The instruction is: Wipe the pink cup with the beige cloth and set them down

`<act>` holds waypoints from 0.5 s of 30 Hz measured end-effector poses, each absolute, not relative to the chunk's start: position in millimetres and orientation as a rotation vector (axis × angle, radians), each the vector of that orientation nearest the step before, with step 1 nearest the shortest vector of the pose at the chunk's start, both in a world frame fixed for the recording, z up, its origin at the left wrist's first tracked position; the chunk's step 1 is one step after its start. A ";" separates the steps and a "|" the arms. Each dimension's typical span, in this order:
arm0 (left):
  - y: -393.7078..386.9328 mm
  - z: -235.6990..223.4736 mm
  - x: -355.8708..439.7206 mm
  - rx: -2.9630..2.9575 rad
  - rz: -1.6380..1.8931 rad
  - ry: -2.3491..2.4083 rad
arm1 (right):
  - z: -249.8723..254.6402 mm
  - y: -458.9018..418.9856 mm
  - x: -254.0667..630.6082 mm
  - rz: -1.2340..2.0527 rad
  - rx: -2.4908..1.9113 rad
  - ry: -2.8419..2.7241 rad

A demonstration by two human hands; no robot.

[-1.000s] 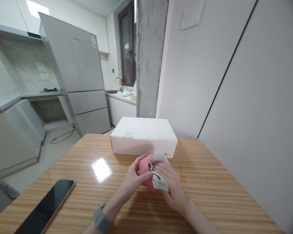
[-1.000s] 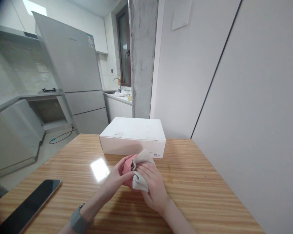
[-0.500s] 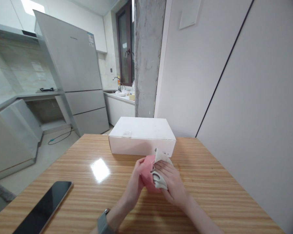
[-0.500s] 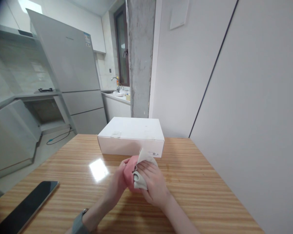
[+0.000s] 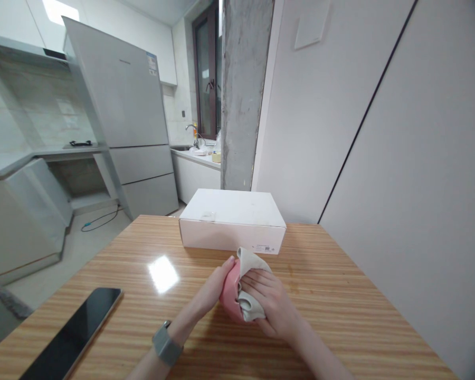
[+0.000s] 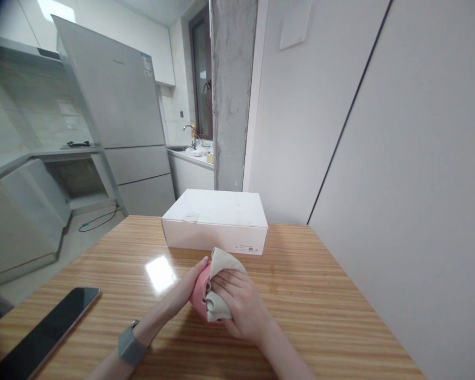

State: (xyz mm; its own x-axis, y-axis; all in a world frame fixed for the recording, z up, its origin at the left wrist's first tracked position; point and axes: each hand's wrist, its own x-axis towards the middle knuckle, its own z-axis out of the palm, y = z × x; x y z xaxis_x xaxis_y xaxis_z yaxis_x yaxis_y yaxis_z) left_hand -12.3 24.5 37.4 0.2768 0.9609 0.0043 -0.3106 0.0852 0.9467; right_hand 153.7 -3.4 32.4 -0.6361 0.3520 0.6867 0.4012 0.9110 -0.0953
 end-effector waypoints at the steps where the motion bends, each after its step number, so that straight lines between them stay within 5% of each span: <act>1: 23.9 37.8 -12.0 1.071 1.109 0.790 | 32.6 -3.3 154.2 -0.094 -0.544 -2.313; 15: 17.2 17.4 0.5 0.835 0.970 0.516 | 17.2 8.5 175.5 -0.262 -0.685 -2.180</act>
